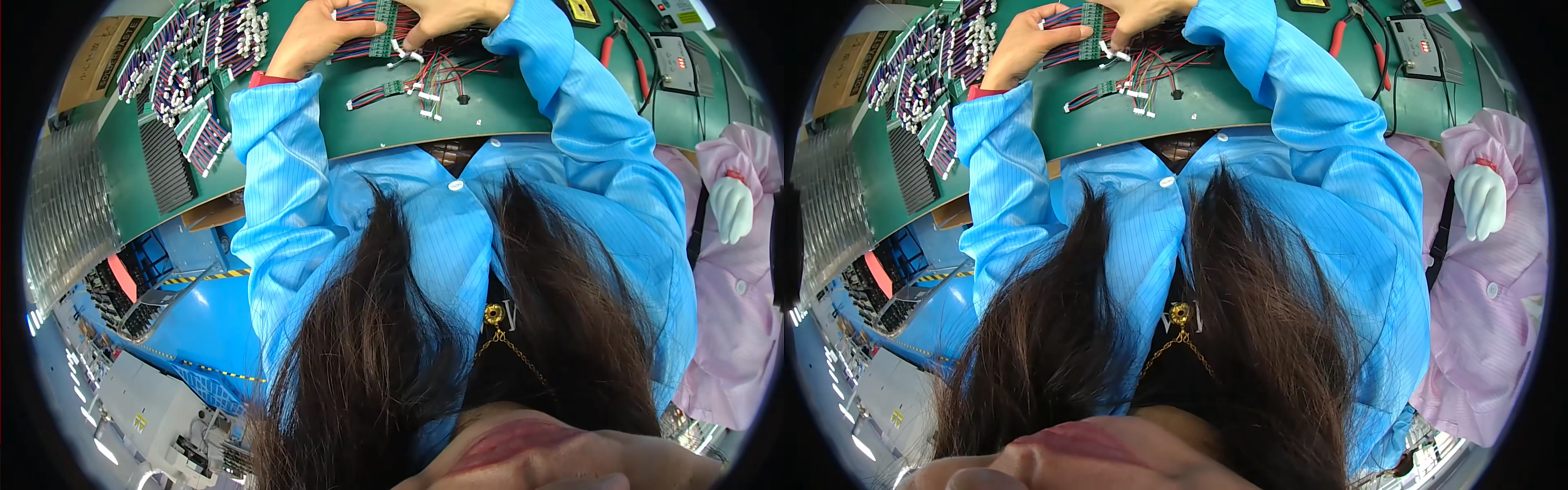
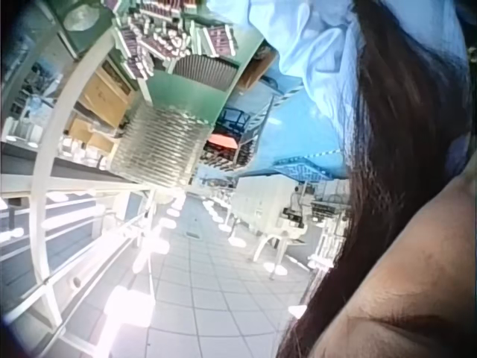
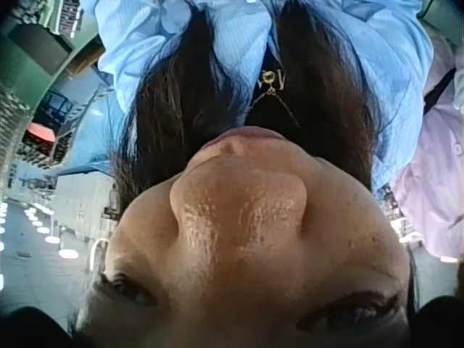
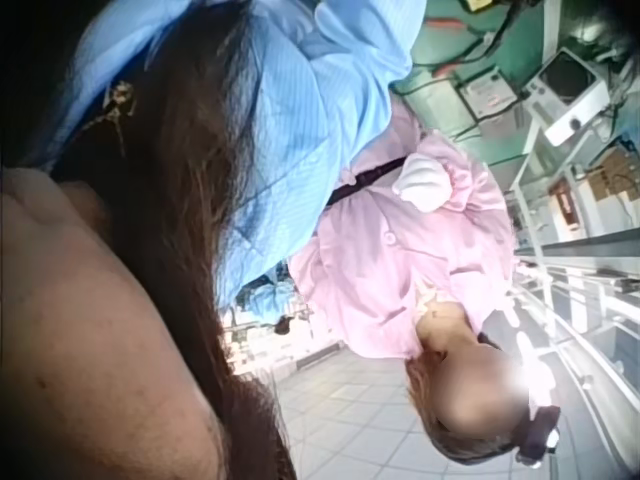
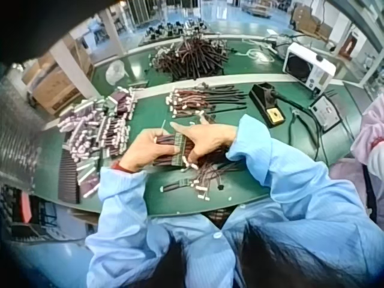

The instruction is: Soldering electronic components and wire connectors onto green printed circuit boards at a workbench.

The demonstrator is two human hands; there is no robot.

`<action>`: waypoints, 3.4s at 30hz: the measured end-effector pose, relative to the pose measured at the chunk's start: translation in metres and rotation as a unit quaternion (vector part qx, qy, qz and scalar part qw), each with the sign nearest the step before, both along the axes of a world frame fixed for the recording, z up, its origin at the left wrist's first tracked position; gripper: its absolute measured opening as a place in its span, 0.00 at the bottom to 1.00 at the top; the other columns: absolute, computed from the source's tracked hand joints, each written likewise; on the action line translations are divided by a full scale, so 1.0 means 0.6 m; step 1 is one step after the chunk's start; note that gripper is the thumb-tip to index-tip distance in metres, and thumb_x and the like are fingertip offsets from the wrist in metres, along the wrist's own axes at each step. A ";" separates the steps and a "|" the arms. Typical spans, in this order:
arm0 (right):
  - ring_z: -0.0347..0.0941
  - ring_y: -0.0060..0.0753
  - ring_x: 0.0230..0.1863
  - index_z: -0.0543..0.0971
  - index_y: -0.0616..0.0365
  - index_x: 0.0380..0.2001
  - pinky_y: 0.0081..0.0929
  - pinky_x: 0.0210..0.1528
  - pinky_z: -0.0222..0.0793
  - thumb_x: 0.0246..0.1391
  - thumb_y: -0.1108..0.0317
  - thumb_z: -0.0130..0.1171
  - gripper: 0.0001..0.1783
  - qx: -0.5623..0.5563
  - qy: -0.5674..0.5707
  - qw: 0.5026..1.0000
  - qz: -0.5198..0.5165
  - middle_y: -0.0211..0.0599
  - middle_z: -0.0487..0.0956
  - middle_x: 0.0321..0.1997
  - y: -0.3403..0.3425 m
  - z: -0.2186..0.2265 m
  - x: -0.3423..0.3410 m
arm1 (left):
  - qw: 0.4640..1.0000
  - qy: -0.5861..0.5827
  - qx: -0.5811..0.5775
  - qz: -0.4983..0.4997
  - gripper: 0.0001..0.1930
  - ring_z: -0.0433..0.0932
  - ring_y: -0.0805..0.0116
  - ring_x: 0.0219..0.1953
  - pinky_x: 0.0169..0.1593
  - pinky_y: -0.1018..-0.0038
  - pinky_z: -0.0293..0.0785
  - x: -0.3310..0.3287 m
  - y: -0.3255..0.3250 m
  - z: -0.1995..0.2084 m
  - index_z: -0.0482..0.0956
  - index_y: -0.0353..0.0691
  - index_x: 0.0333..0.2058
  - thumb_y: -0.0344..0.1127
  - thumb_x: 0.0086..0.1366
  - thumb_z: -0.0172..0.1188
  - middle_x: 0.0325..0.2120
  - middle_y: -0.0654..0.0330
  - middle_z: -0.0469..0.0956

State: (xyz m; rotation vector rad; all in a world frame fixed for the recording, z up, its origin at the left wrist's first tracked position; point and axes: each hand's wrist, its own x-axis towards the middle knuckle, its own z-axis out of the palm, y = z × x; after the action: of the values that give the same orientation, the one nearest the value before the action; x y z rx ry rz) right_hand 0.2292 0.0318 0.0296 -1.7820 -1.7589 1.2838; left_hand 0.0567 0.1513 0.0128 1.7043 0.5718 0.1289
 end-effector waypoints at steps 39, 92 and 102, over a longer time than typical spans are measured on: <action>0.59 0.67 0.63 0.45 0.62 0.72 0.61 0.65 0.54 0.38 0.63 0.67 0.60 -0.079 -0.153 0.984 -0.051 0.62 0.68 0.62 -0.013 0.006 -0.047 | 0.999 -0.027 -0.024 0.017 0.06 0.70 0.80 0.21 0.26 0.86 0.66 -0.003 0.007 -0.024 0.79 0.36 0.30 0.27 0.55 0.67 0.22 0.66 0.77; 0.66 0.43 0.60 0.78 0.46 0.38 0.46 0.65 0.55 0.54 0.59 0.60 0.09 0.370 -0.236 0.897 -0.050 0.34 0.74 0.54 -0.113 -0.120 -0.008 | 0.993 0.033 0.065 0.091 0.18 0.76 0.79 0.28 0.32 0.85 0.72 -0.010 -0.053 -0.032 0.83 0.39 0.42 0.37 0.53 0.72 0.28 0.65 0.81; 0.68 0.44 0.57 0.80 0.48 0.34 0.64 0.60 0.53 0.56 0.58 0.60 0.08 0.544 -0.399 0.738 -0.005 0.37 0.75 0.51 -0.106 -0.071 -0.035 | 0.938 0.116 0.326 0.029 0.22 0.76 0.77 0.28 0.31 0.83 0.73 -0.023 -0.045 -0.033 0.83 0.45 0.45 0.35 0.50 0.75 0.30 0.65 0.81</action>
State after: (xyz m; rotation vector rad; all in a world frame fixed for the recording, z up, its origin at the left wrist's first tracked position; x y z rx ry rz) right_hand 0.2085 -0.0317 -0.0132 -1.5390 -2.1122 -0.7022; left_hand 0.0428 0.1243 -0.0073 2.3685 0.8151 0.1720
